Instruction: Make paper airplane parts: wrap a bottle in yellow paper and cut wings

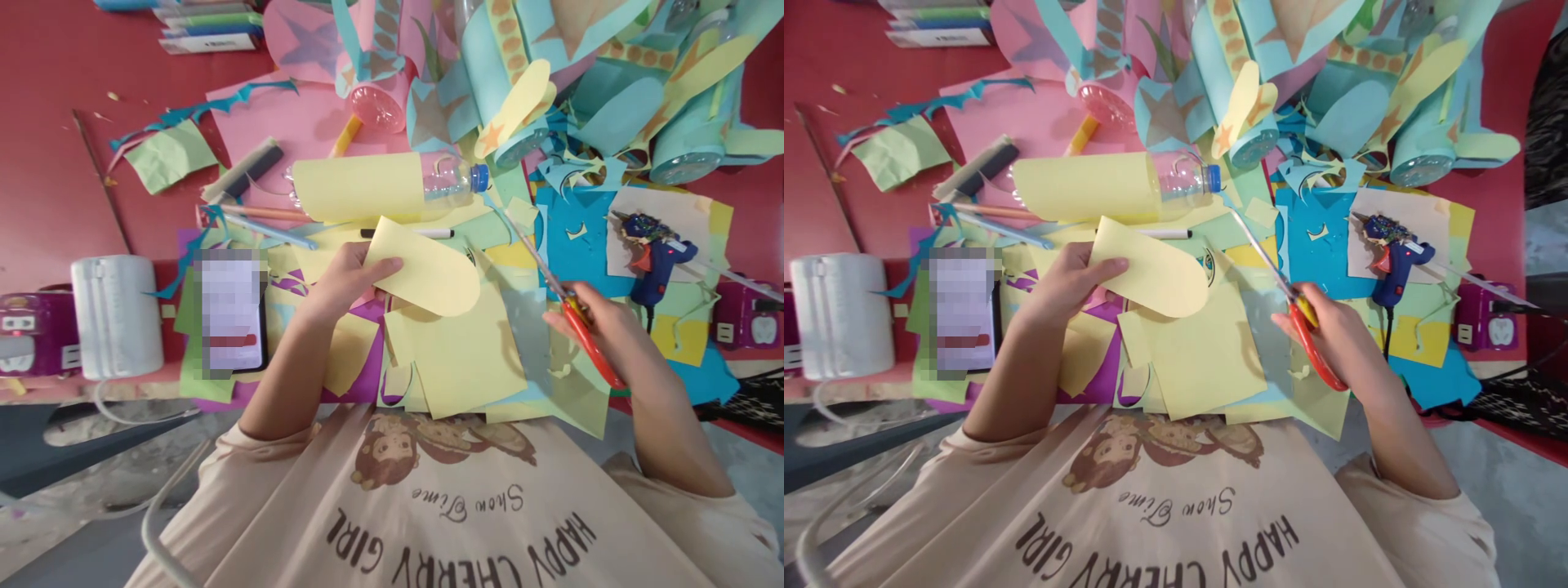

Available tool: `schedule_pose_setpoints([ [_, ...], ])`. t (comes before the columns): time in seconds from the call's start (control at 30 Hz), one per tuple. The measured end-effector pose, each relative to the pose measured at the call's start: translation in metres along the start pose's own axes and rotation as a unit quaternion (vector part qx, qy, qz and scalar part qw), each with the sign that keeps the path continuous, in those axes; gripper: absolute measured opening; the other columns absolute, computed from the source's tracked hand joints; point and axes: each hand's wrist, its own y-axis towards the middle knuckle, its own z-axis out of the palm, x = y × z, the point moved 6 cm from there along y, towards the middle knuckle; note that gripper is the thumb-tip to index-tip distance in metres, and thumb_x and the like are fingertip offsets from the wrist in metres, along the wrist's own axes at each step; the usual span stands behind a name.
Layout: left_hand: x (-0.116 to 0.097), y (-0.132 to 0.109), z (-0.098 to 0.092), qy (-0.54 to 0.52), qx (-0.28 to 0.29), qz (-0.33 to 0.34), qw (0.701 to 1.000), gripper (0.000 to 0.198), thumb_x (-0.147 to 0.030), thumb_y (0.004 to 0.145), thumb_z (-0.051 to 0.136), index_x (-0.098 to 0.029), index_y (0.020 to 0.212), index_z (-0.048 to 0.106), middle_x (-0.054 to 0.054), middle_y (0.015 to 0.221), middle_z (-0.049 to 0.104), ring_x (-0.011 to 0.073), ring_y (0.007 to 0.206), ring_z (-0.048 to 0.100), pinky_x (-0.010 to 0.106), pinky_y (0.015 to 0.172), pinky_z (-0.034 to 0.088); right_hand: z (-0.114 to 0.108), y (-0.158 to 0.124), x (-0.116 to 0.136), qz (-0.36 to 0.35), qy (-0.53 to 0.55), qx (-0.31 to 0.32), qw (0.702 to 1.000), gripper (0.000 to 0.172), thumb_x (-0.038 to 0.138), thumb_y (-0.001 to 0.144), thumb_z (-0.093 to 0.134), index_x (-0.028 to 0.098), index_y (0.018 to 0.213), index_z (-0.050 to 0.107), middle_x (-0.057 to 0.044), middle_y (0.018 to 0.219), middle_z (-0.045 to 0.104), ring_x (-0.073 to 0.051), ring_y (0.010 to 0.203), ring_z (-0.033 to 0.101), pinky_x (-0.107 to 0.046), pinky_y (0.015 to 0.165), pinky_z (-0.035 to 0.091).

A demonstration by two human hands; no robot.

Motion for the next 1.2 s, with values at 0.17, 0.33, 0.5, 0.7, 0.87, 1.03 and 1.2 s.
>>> schedule_pose_setpoints([
  [0.17,-0.004,0.003,0.005,-0.001,-0.007,0.047,0.999,0.029,-0.042,0.073,0.065,-0.013,0.078,0.070,0.003,0.071,0.069,0.0160,0.071,0.065,0.023,0.063,0.052,-0.018,0.012,-0.008,0.047,-0.221,-0.126,0.966,0.052,0.048,0.089,0.050,0.013,0.129,0.053,-0.013,0.076,0.066,-0.027,0.062,0.058,-0.028,0.048,0.024],
  [0.33,-0.025,-0.001,0.014,0.105,0.045,0.071,0.991,0.026,-0.039,0.071,0.066,-0.014,0.077,0.070,0.003,0.078,0.069,0.0152,0.072,0.062,0.022,0.061,0.049,-0.027,0.011,-0.010,0.052,-0.218,-0.099,0.969,0.068,0.051,0.088,0.055,0.011,0.142,0.041,-0.015,0.081,0.069,-0.033,0.071,0.064,-0.033,0.051,0.035],
  [0.5,-0.041,0.004,0.025,0.102,0.086,0.090,0.987,0.026,-0.038,0.068,0.070,-0.015,0.081,0.069,0.001,0.076,0.065,0.0129,0.068,0.059,0.020,0.057,0.046,-0.045,0.011,0.020,-0.037,-0.035,-0.172,0.984,0.044,0.048,0.091,0.053,0.021,0.125,0.056,-0.013,0.105,0.069,-0.028,0.088,0.067,-0.040,0.073,0.052],
  [0.7,-0.027,0.020,0.042,0.119,0.097,0.097,0.983,0.028,-0.041,0.069,0.071,-0.014,0.075,0.066,-0.001,0.070,0.057,0.0069,0.057,0.046,0.018,0.050,0.036,0.011,0.056,0.069,-0.194,0.242,-0.019,0.951,0.045,0.049,0.089,0.056,0.026,0.126,0.048,-0.009,0.132,0.056,-0.022,0.112,0.060,-0.039,0.093,0.053],
  [0.87,-0.027,0.019,0.045,0.134,0.086,0.140,0.977,0.031,-0.043,0.070,0.070,-0.013,0.072,0.065,-0.002,0.067,0.055,0.0072,0.058,0.045,0.019,0.051,0.035,0.045,0.080,0.084,-0.212,0.341,0.058,0.914,0.050,0.044,0.086,0.061,0.028,0.128,0.040,-0.005,0.109,0.060,-0.018,0.094,0.063,-0.035,0.085,0.055],
  [1.03,-0.021,0.018,0.043,0.056,0.060,0.139,0.987,0.035,-0.050,0.076,0.064,-0.015,0.083,0.066,0.000,0.070,0.060,0.0088,0.058,0.052,0.020,0.053,0.041,0.048,0.084,0.080,-0.203,0.347,0.034,0.915,0.048,0.043,0.084,0.060,0.028,0.126,0.041,0.000,0.089,0.056,-0.017,0.081,0.060,-0.035,0.080,0.054],
  [1.2,-0.015,0.021,0.036,-0.070,0.031,0.174,0.982,0.033,-0.039,0.082,0.059,-0.020,0.108,0.063,0.002,0.088,0.068,0.0128,0.078,0.065,0.024,0.075,0.053,0.042,0.087,0.072,-0.176,0.328,-0.018,0.928,0.055,0.061,0.083,0.056,0.028,0.124,0.041,-0.001,0.087,0.053,-0.020,0.082,0.061,-0.037,0.079,0.055],
])
